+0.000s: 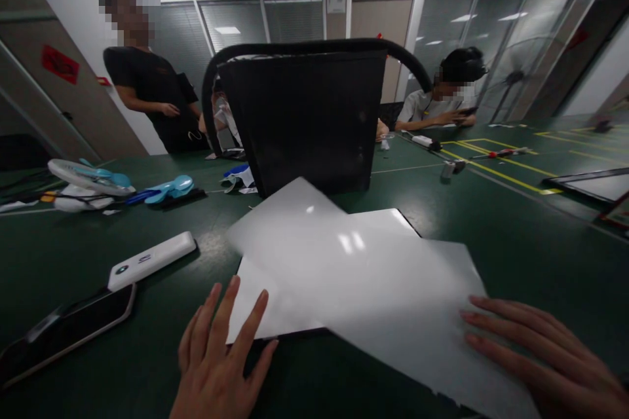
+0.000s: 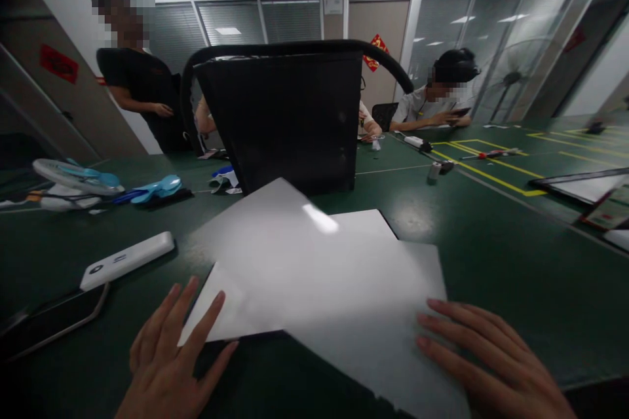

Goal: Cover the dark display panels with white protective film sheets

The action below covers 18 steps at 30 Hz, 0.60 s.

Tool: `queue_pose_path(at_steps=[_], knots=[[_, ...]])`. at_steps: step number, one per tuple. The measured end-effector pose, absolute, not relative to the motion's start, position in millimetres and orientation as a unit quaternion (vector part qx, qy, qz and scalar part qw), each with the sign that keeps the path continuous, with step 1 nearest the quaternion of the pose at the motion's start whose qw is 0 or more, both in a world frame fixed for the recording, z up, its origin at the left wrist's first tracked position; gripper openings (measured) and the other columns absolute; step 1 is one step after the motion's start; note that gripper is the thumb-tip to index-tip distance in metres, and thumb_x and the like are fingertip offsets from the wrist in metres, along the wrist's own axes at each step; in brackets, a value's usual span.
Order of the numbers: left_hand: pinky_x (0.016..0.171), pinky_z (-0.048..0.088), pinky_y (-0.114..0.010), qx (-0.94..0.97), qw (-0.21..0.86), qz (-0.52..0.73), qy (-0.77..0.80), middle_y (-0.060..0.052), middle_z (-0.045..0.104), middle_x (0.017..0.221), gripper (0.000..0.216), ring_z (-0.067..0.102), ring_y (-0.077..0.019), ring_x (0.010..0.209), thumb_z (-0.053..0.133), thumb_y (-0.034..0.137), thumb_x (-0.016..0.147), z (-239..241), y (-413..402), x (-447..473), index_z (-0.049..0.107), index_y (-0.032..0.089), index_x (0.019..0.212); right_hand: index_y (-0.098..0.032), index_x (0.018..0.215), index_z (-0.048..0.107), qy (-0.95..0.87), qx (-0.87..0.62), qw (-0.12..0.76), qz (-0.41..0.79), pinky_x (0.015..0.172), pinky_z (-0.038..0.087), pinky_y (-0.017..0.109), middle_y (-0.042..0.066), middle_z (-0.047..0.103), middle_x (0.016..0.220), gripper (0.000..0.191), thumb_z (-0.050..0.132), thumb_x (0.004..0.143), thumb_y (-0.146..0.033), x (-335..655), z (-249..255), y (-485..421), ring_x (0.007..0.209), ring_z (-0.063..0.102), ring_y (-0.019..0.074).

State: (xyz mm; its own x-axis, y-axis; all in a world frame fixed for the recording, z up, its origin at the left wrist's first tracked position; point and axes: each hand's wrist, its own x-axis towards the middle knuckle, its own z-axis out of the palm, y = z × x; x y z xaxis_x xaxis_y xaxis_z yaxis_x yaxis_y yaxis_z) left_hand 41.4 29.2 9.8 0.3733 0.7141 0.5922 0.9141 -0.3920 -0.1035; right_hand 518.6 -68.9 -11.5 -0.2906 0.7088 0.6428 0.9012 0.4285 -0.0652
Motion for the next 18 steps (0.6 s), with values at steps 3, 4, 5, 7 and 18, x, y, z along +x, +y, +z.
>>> queue_pose_path(at_steps=[3,4,5,7,18], knots=[[0.116,0.036,-0.080,-0.811,0.204,-0.219,-0.503,-0.006,0.018,0.181,0.075,0.025,-0.0484,0.161,0.061,0.021,0.093,7.9,28.8,38.1,0.040,0.045,0.161,-0.044,0.144,0.065,-0.822,-0.466,0.287,-0.160,0.094,0.066,0.042,0.000,0.067,0.144,0.050,0.058,0.098,-0.025,517.4,-14.8,-45.8,0.129,0.066,0.0274],[0.115,0.036,-0.082,-0.817,0.206,-0.208,-0.496,-0.005,0.026,0.179,0.069,0.026,-0.0499,0.160,0.062,0.021,0.091,6.7,29.9,35.4,0.050,0.044,0.155,-0.043,0.142,0.066,-0.816,-0.477,0.289,-0.152,0.094,0.067,0.042,0.000,0.066,0.146,0.047,0.058,0.099,-0.025,518.8,-18.0,-41.9,0.129,0.066,0.0272],[0.113,0.036,-0.084,-0.824,0.210,-0.198,-0.488,-0.004,0.035,0.175,0.063,0.027,-0.0515,0.159,0.064,0.022,0.089,5.2,31.4,32.2,0.058,0.044,0.149,-0.042,0.140,0.067,-0.808,-0.494,0.289,-0.141,0.095,0.067,0.044,0.000,0.065,0.147,0.047,0.058,0.098,-0.024,520.5,-21.8,-39.8,0.130,0.066,0.0275],[0.109,0.036,-0.087,-0.830,0.224,-0.179,-0.478,-0.002,0.054,0.164,0.055,0.031,-0.0539,0.156,0.068,0.026,0.087,1.7,35.0,25.3,0.067,0.044,0.138,-0.039,0.141,0.067,-0.789,-0.531,0.283,-0.123,0.097,0.066,0.048,0.002,0.062,0.149,0.050,0.056,0.095,-0.022,523.7,-29.6,-39.6,0.130,0.066,0.0288],[0.106,0.052,-0.068,-0.843,0.195,-0.163,-0.474,-0.002,0.071,0.147,0.049,0.067,-0.0376,0.132,0.062,0.045,0.096,-3.9,44.7,24.9,0.065,0.034,0.144,-0.032,0.165,0.038,-0.749,-0.610,0.215,-0.147,0.103,0.058,0.063,0.010,0.045,0.165,0.064,0.051,0.104,-0.043,516.1,-32.1,-30.0,0.141,0.056,0.0365]])
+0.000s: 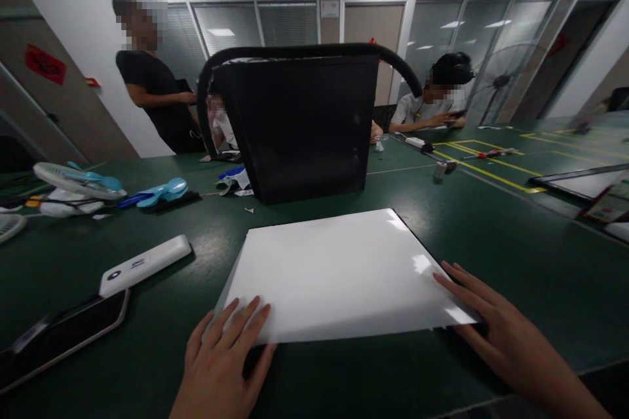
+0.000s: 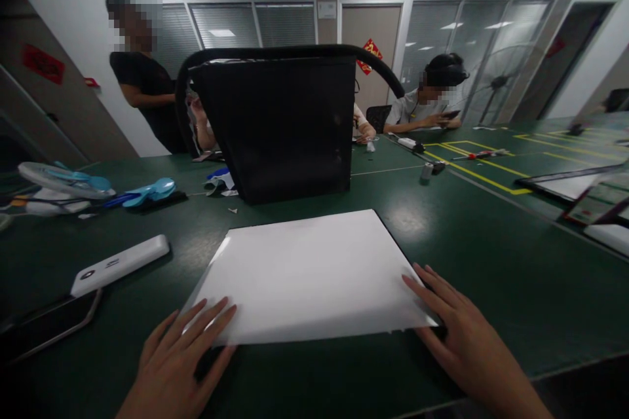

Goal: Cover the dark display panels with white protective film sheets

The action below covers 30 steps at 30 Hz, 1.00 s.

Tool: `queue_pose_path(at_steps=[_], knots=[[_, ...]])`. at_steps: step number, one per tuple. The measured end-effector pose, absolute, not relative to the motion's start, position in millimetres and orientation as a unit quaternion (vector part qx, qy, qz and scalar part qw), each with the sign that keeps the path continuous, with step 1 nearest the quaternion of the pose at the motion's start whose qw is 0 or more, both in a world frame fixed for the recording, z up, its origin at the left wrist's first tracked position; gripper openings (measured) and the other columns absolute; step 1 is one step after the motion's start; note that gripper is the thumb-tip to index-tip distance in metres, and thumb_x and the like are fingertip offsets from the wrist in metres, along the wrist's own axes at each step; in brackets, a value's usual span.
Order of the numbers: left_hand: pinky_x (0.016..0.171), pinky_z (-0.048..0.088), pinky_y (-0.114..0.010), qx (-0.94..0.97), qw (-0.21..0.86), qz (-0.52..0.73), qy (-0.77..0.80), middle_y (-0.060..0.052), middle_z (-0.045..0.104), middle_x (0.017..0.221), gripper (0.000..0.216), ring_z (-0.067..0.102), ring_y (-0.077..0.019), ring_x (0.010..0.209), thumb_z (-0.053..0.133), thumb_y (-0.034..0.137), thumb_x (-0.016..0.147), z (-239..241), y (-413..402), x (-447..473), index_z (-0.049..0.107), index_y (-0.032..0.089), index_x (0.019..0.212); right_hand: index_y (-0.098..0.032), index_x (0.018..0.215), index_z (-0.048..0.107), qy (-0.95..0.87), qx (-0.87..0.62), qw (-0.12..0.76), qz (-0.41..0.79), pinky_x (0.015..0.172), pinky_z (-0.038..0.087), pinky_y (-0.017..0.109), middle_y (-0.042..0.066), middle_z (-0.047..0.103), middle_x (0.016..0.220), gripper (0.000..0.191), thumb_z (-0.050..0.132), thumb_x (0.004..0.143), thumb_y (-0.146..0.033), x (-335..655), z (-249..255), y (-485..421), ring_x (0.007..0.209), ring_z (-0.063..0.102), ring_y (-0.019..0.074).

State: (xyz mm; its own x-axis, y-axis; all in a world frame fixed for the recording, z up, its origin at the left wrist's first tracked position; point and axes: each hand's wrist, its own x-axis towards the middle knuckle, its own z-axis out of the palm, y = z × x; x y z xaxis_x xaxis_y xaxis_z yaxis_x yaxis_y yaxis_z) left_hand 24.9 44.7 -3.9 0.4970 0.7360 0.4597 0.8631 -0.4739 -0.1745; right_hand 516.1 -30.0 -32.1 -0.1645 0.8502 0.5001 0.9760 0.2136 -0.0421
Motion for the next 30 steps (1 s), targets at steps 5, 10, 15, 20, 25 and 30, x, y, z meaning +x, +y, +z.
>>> queue_pose_path(at_steps=[5,10,15,20,25,30], knots=[[0.099,0.063,-0.058,-0.857,0.171,-0.160,-0.459,-0.004,0.066,0.152,0.054,0.067,-0.0349,0.135,0.057,0.050,0.100,1.6,43.4,30.2,0.061,0.029,0.150,-0.033,0.164,0.039,-0.733,-0.630,0.218,-0.131,0.104,0.058,0.064,0.010,0.043,0.166,0.070,0.056,0.102,-0.060,516.5,-34.2,-32.0,0.138,0.059,0.0363],[0.098,0.065,-0.059,-0.850,0.161,-0.163,-0.474,-0.010,0.068,0.149,0.056,0.068,-0.0359,0.133,0.056,0.052,0.100,5.9,41.3,33.6,0.063,0.021,0.146,-0.034,0.160,0.047,-0.729,-0.636,0.226,-0.114,0.105,0.058,0.062,0.009,0.046,0.164,0.072,0.062,0.098,-0.067,518.4,-37.6,-31.2,0.137,0.060,0.0355],[0.097,0.065,-0.059,-0.851,0.165,-0.160,-0.472,-0.010,0.070,0.147,0.049,0.069,-0.0356,0.131,0.052,0.046,0.102,7.0,41.7,34.4,0.069,0.020,0.139,-0.034,0.154,0.055,-0.723,-0.643,0.240,-0.086,0.109,0.056,0.063,0.007,0.049,0.162,0.063,0.060,0.100,-0.067,520.6,-42.6,-27.4,0.138,0.059,0.0345],[0.103,0.061,-0.062,-0.856,0.141,-0.136,-0.479,-0.006,0.063,0.154,0.047,0.064,-0.0354,0.138,0.050,0.045,0.103,2.1,44.3,32.3,0.067,0.030,0.144,-0.034,0.146,0.064,-0.713,-0.655,0.246,-0.049,0.113,0.053,0.063,0.006,0.054,0.159,0.054,0.054,0.103,-0.065,520.7,-45.1,-26.8,0.138,0.059,0.0341],[0.108,0.055,-0.067,-0.838,0.107,-0.124,-0.521,-0.005,0.057,0.159,0.048,0.057,-0.0390,0.145,0.049,0.048,0.102,0.2,43.4,31.1,0.065,0.038,0.146,-0.036,0.144,0.065,-0.704,-0.661,0.254,-0.046,0.110,0.055,0.063,0.005,0.056,0.156,0.052,0.051,0.104,-0.065,519.4,-43.4,-27.9,0.134,0.062,0.0333],[0.114,0.049,-0.066,-0.828,0.072,-0.117,-0.543,-0.004,0.054,0.162,0.050,0.052,-0.0366,0.150,0.046,0.050,0.102,0.9,42.1,31.8,0.063,0.039,0.148,-0.036,0.143,0.066,-0.706,-0.657,0.261,-0.049,0.109,0.057,0.062,0.005,0.057,0.155,0.050,0.052,0.104,-0.064,518.5,-41.0,-28.7,0.133,0.063,0.0321]])
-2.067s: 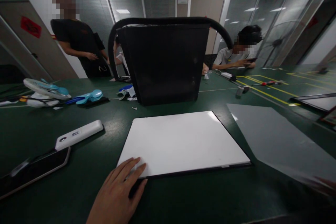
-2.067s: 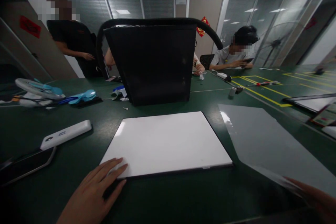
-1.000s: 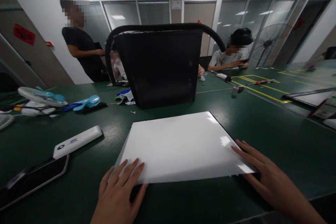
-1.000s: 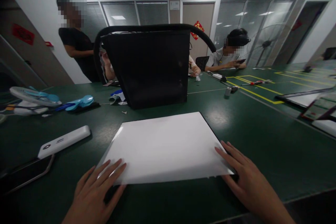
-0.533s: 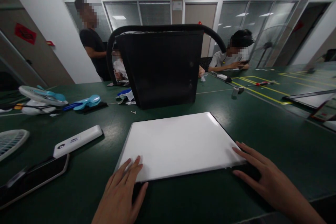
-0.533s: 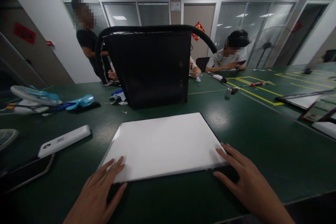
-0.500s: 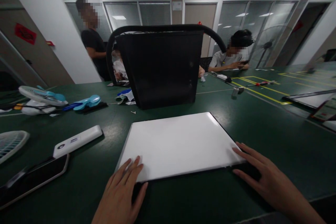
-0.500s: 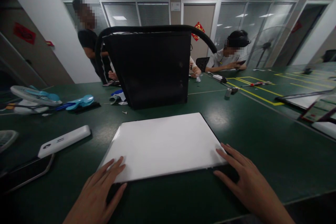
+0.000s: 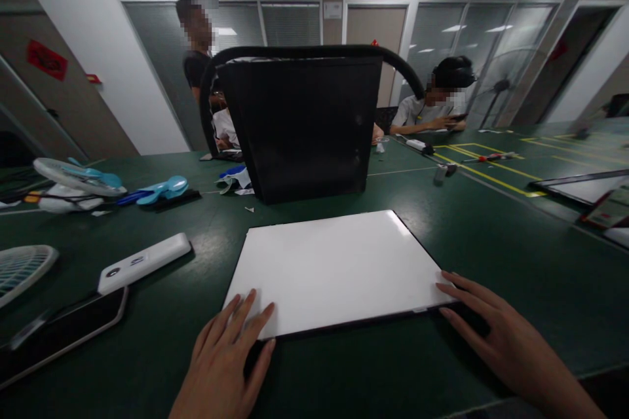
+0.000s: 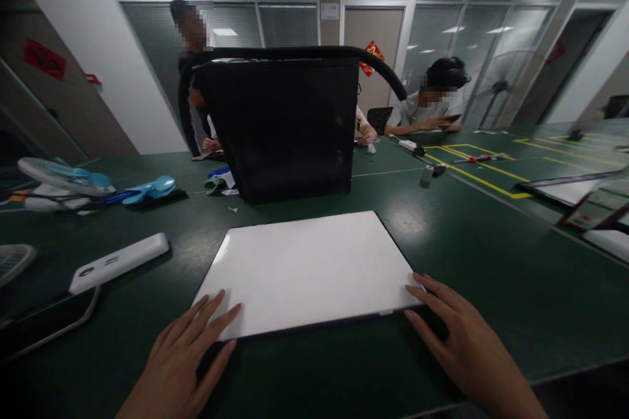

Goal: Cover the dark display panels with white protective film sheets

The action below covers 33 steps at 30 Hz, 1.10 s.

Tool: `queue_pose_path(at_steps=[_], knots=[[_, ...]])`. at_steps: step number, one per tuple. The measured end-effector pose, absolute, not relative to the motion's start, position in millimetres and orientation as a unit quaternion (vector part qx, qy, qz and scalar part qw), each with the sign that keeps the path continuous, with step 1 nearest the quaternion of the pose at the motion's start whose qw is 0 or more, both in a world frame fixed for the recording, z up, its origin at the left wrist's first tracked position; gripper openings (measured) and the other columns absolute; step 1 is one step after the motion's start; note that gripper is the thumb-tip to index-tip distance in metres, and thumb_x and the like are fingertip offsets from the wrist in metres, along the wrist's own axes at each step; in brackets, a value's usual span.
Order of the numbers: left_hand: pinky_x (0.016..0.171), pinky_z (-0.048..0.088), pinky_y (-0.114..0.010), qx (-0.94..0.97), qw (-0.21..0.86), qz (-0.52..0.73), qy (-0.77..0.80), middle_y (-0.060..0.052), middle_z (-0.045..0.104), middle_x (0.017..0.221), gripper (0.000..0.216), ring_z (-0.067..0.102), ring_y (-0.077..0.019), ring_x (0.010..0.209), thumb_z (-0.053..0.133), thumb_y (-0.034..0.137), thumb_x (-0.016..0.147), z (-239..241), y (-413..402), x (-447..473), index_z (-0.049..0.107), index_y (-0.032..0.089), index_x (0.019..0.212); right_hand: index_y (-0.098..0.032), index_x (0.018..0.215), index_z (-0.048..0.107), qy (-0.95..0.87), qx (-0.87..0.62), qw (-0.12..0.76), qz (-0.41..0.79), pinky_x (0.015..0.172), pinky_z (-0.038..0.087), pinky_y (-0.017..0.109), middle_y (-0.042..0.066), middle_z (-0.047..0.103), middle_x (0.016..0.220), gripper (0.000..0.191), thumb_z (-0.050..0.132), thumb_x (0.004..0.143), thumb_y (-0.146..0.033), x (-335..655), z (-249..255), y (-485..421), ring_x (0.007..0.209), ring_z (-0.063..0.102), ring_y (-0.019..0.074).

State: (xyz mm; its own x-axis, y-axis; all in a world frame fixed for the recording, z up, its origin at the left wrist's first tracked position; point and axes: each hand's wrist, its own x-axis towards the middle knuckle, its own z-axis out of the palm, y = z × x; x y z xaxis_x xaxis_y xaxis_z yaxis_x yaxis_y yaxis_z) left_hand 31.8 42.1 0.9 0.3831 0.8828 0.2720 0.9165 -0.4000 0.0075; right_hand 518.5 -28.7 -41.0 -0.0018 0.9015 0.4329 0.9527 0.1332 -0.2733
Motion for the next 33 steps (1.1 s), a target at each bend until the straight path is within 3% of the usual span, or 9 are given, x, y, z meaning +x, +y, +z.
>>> queue_pose_path(at_steps=[13,22,33], knots=[[0.116,0.048,-0.066,-0.812,0.037,-0.139,-0.566,-0.007,0.057,0.161,0.052,0.053,-0.0366,0.149,0.045,0.054,0.101,3.6,40.0,32.6,0.067,0.037,0.145,-0.035,0.144,0.065,-0.711,-0.649,0.263,-0.065,0.109,0.057,0.061,0.005,0.059,0.153,0.050,0.052,0.105,-0.063,518.2,-41.0,-29.1,0.133,0.063,0.0306],[0.117,0.046,-0.066,-0.745,0.067,-0.133,-0.650,-0.017,0.056,0.161,0.071,0.052,-0.0424,0.148,0.037,0.059,0.098,5.0,36.4,34.1,0.064,0.019,0.149,-0.030,0.141,0.066,-0.684,-0.665,0.290,-0.081,0.107,0.057,0.065,0.008,0.063,0.148,0.055,0.053,0.103,-0.067,517.6,-40.2,-27.7,0.130,0.065,0.0331],[0.122,0.042,-0.060,-0.747,0.012,-0.099,-0.657,-0.015,0.054,0.163,0.077,0.051,-0.0367,0.150,0.031,0.064,0.095,13.5,37.9,38.2,0.065,0.018,0.147,-0.029,0.140,0.068,-0.695,-0.659,0.271,-0.097,0.104,0.059,0.065,0.006,0.065,0.146,0.054,0.049,0.105,-0.066,519.7,-42.6,-27.9,0.128,0.067,0.0336]])
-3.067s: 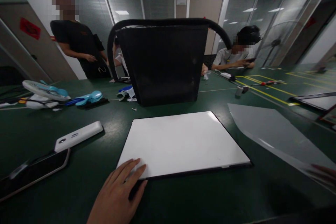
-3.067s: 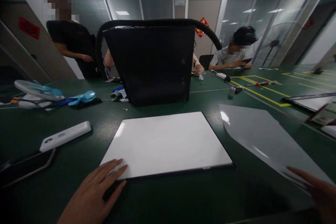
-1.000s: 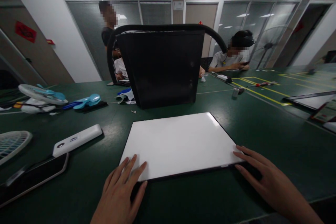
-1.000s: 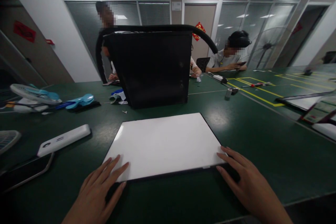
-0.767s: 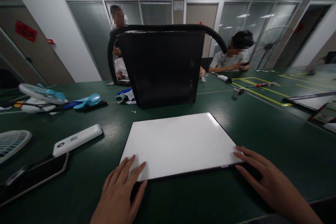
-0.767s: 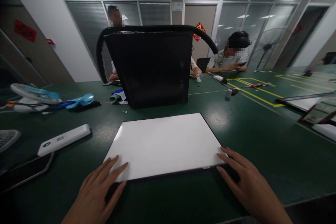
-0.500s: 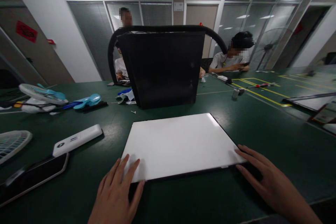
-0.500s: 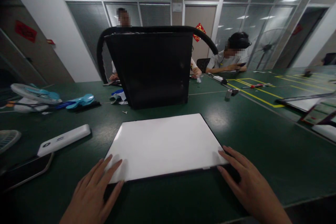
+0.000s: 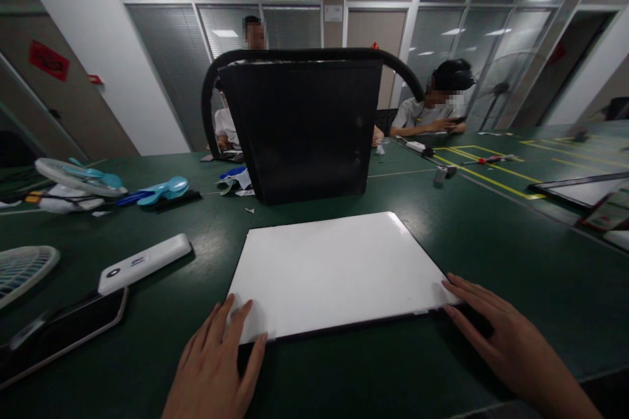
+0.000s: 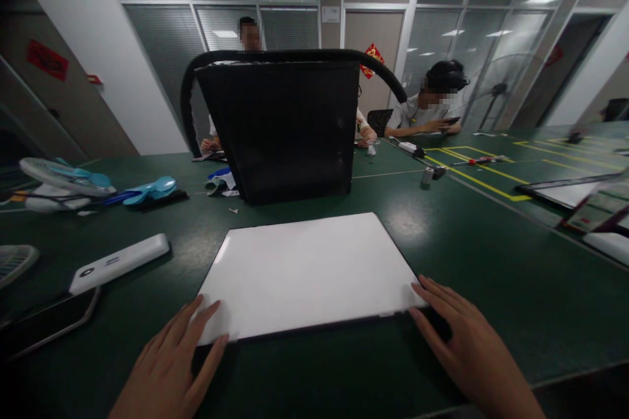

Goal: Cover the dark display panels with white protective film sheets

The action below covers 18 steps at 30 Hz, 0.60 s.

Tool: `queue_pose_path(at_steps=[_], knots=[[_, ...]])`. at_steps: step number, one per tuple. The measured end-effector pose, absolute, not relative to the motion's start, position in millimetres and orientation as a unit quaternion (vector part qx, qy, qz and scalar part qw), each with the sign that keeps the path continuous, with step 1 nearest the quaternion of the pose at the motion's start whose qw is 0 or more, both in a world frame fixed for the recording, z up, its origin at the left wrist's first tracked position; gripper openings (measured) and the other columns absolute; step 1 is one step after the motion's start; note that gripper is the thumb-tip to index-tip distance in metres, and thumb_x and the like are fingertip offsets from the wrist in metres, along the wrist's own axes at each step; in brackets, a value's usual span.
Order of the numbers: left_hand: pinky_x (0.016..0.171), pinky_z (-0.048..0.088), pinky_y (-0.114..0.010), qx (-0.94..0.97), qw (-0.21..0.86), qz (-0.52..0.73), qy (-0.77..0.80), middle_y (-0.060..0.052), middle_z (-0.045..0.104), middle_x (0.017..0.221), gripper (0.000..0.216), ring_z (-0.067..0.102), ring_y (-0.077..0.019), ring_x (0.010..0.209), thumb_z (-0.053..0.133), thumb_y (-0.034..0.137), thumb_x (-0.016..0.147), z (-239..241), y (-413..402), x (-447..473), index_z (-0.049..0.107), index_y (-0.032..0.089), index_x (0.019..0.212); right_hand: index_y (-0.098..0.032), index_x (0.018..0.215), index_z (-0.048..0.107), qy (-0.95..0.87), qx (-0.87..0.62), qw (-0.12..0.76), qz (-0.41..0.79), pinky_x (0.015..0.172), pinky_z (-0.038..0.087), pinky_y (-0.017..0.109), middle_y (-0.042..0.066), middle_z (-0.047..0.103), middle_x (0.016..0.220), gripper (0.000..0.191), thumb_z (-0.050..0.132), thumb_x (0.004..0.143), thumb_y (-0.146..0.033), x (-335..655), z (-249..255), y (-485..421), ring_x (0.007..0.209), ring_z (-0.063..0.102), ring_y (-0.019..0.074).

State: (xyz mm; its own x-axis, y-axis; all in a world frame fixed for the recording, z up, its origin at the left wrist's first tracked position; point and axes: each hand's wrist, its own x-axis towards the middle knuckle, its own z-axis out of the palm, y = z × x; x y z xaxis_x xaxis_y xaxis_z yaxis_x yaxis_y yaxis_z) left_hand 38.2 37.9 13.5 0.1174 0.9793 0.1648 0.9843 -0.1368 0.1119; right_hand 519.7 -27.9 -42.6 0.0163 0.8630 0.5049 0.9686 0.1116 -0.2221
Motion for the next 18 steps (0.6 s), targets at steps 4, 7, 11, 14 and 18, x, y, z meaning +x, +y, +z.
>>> queue_pose_path(at_steps=[4,7,11,14,18], knots=[[0.121,0.043,-0.061,-0.740,0.025,-0.092,-0.665,-0.018,0.053,0.163,0.078,0.052,-0.0387,0.149,0.028,0.063,0.098,15.0,36.5,38.0,0.064,0.016,0.148,-0.026,0.138,0.069,-0.687,-0.666,0.276,-0.095,0.107,0.057,0.067,0.008,0.066,0.145,0.054,0.049,0.105,-0.064,518.0,-39.9,-27.3,0.129,0.066,0.0341],[0.117,0.045,-0.063,-0.724,0.067,-0.092,-0.681,-0.024,0.056,0.159,0.083,0.054,-0.0441,0.147,0.028,0.065,0.097,14.8,34.6,38.3,0.063,0.010,0.148,-0.023,0.133,0.071,-0.667,-0.681,0.287,-0.093,0.106,0.058,0.067,0.010,0.071,0.136,0.058,0.048,0.103,-0.067,516.9,-37.2,-27.8,0.124,0.069,0.0354],[0.117,0.044,-0.065,-0.718,0.084,-0.083,-0.685,-0.025,0.061,0.153,0.085,0.056,-0.0466,0.144,0.028,0.065,0.095,12.1,33.5,37.8,0.064,0.007,0.146,-0.020,0.128,0.074,-0.645,-0.703,0.289,-0.075,0.106,0.058,0.066,0.012,0.074,0.130,0.064,0.049,0.100,-0.071,513.9,-33.9,-28.6,0.118,0.071,0.0368],[0.121,0.041,-0.063,-0.731,0.057,-0.094,-0.674,-0.026,0.060,0.154,0.085,0.054,-0.0442,0.147,0.029,0.065,0.095,8.4,35.3,33.6,0.065,0.007,0.145,-0.022,0.129,0.074,-0.632,-0.710,0.308,-0.043,0.103,0.060,0.067,0.012,0.073,0.132,0.066,0.047,0.099,-0.074,506.2,-32.3,-28.5,0.118,0.072,0.0367],[0.124,0.036,-0.065,-0.721,-0.043,-0.133,-0.679,-0.020,0.056,0.160,0.081,0.048,-0.0408,0.152,0.032,0.068,0.096,7.3,39.6,21.8,0.064,0.014,0.147,-0.028,0.132,0.074,-0.599,-0.726,0.338,-0.015,0.099,0.062,0.064,0.010,0.069,0.139,0.064,0.046,0.099,-0.076,492.1,-32.4,-28.4,0.122,0.070,0.0366]])
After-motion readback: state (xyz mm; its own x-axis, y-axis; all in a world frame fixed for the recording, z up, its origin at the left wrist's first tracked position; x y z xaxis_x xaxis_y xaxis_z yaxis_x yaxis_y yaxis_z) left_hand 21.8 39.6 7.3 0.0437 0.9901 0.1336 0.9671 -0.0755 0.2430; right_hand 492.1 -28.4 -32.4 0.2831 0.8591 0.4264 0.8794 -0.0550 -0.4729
